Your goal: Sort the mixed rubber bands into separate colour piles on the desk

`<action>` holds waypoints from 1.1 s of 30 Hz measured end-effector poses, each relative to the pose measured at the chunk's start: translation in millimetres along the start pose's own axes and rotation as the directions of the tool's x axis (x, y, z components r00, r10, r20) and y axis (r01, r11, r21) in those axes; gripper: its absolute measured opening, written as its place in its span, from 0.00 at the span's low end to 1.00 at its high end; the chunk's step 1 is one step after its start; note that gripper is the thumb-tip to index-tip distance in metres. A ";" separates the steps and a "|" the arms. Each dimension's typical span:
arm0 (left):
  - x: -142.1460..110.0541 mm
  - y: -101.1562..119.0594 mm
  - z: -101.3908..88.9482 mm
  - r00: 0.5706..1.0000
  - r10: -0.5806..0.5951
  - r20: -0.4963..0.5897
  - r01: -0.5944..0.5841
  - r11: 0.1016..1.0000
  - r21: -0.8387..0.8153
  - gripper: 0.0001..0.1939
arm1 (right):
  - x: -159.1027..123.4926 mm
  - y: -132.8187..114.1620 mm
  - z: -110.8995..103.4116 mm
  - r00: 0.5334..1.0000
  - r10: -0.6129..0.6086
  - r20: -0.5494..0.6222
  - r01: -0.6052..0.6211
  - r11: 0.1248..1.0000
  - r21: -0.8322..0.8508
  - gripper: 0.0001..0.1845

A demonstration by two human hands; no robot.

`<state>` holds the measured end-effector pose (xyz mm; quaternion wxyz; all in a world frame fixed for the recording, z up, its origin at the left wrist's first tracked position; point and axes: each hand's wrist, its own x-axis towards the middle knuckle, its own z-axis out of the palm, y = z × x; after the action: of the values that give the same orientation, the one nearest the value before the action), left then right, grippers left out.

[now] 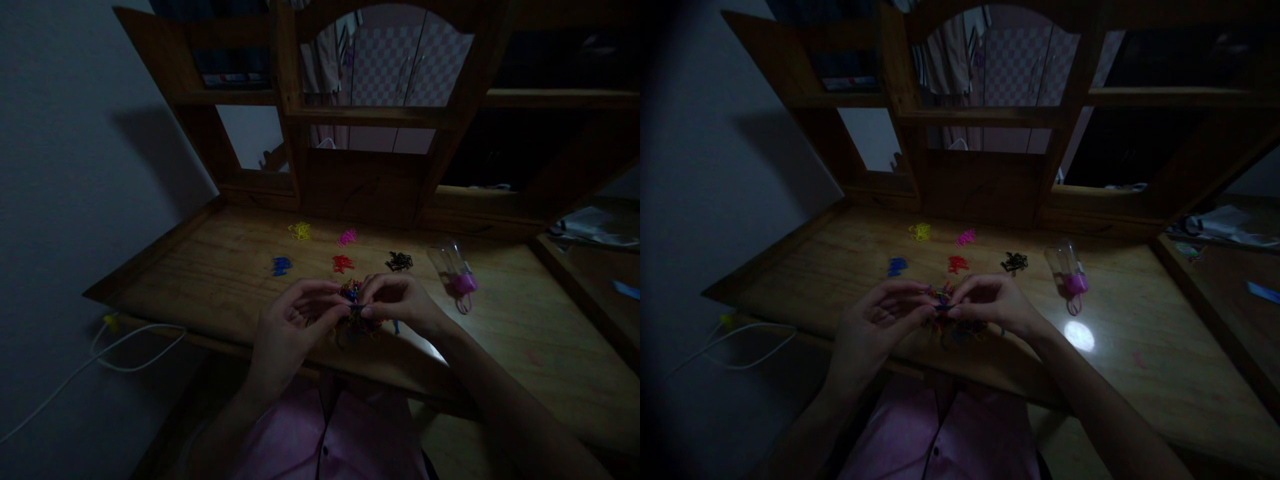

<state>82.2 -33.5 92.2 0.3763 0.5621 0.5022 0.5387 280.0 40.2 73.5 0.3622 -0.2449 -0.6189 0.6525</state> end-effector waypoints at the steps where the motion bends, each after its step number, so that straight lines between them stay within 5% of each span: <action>1: -0.2 0.7 -0.2 1.000 0.006 -0.007 -0.006 1.000 0.005 0.14 | -0.2 -0.4 0.2 1.000 0.006 0.001 -0.006 1.000 0.005 0.08; 11: -3.5 0.2 -0.3 0.997 0.062 -0.037 -0.059 0.996 0.064 0.13 | -0.7 -1.3 -0.2 1.000 0.017 -0.017 -0.017 0.999 -0.027 0.08; 15: 21.2 -18.0 -40.3 0.928 0.230 -0.292 -0.116 0.925 0.362 0.13 | 4.0 0.9 0.0 0.998 0.034 -0.061 -0.041 0.993 -0.111 0.12; 18: 50.8 -43.0 -82.2 0.874 0.257 -0.412 -0.079 0.913 0.401 0.13 | 8.0 4.2 -1.7 0.986 0.086 -0.144 -0.108 0.983 -0.151 0.10; 21: 71.4 -68.5 -106.0 0.909 0.178 -0.376 -0.004 0.907 0.421 0.14 | 10.2 6.9 -5.4 0.954 0.148 -0.259 -0.203 0.958 -0.201 0.11; 26: 79.2 -93.9 -100.7 0.973 0.074 -0.219 0.046 0.867 0.496 0.13 | 11.1 7.4 -10.8 0.921 0.176 -0.348 -0.271 0.931 -0.245 0.14; 33: 70.3 -94.4 -106.0 0.944 0.194 -0.267 0.036 0.744 0.667 0.13 | 10.0 1.3 -16.3 0.922 0.109 -0.372 -0.214 0.944 -0.252 0.14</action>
<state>-43.0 42.2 31.6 0.0419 0.5850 0.6900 0.4242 286.1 58.3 71.6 0.3724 -0.4588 -0.6093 0.5287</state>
